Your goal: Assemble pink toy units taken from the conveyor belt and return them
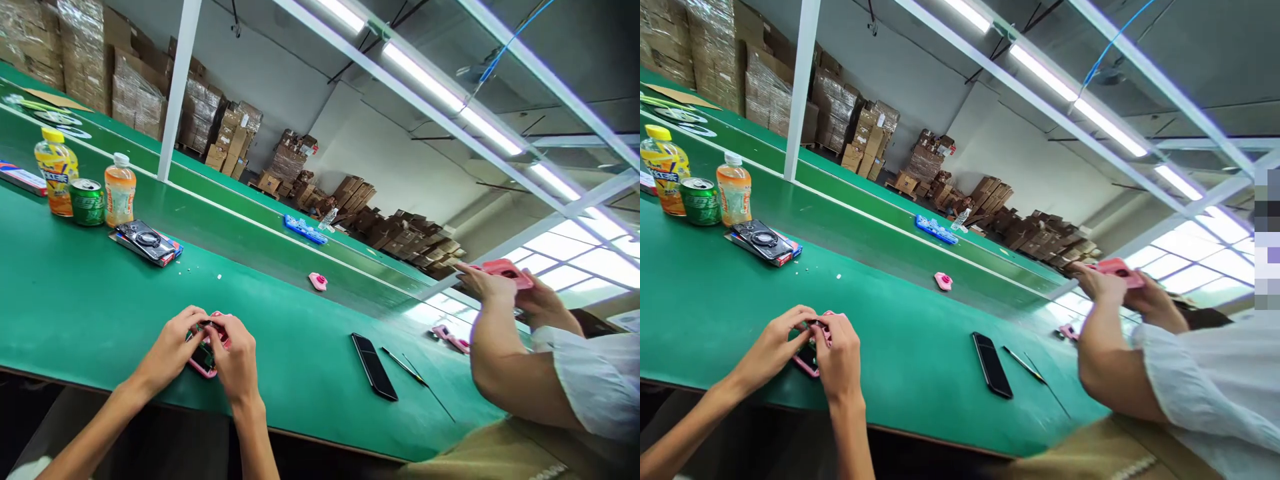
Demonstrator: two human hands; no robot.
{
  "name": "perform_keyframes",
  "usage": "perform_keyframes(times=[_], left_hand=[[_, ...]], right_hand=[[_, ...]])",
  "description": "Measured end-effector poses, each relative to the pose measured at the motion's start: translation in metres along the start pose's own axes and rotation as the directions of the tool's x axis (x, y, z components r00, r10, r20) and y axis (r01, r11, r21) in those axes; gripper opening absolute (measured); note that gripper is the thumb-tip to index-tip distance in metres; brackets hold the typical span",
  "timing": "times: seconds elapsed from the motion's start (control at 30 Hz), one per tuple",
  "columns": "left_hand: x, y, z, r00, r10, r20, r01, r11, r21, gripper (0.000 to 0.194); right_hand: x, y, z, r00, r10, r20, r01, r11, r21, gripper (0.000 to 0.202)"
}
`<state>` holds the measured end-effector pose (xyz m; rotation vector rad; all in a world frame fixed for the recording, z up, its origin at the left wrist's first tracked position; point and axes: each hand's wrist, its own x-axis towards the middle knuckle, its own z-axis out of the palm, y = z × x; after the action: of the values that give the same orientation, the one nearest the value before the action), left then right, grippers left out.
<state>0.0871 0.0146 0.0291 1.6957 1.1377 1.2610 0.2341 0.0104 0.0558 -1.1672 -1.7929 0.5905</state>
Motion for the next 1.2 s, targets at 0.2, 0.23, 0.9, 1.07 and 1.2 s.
perform_keyframes(times=[0.2, 0.23, 0.9, 1.07, 1.2], left_hand=[[-0.015, -0.020, 0.011, 0.984, 0.032, -0.175, -0.007, 0.990, 0.139, 0.042], [-0.016, -0.022, 0.010, 0.986, 0.040, -0.161, -0.018, 0.991, 0.136, 0.041], [-0.021, -0.019, -0.006, 0.974, 0.222, -0.046, -0.209, 0.959, 0.191, 0.046], [-0.019, -0.018, -0.010, 0.988, 0.153, 0.027, -0.153, 0.988, 0.032, 0.044], [-0.018, -0.018, -0.011, 0.999, 0.033, 0.013, -0.032, 0.994, -0.108, 0.048]], right_hand=[[0.005, -0.008, 0.007, 0.994, 0.104, 0.022, -0.106, 0.992, 0.074, 0.016], [0.006, -0.009, 0.006, 0.991, 0.119, 0.057, -0.125, 0.986, 0.110, 0.019], [0.055, -0.036, -0.028, 0.827, 0.161, 0.539, -0.095, 0.984, -0.149, 0.020], [0.053, -0.021, -0.024, 0.780, 0.261, 0.569, -0.358, 0.932, 0.063, 0.008], [0.052, -0.011, -0.015, 0.769, 0.308, 0.560, -0.447, 0.885, 0.127, 0.019]])
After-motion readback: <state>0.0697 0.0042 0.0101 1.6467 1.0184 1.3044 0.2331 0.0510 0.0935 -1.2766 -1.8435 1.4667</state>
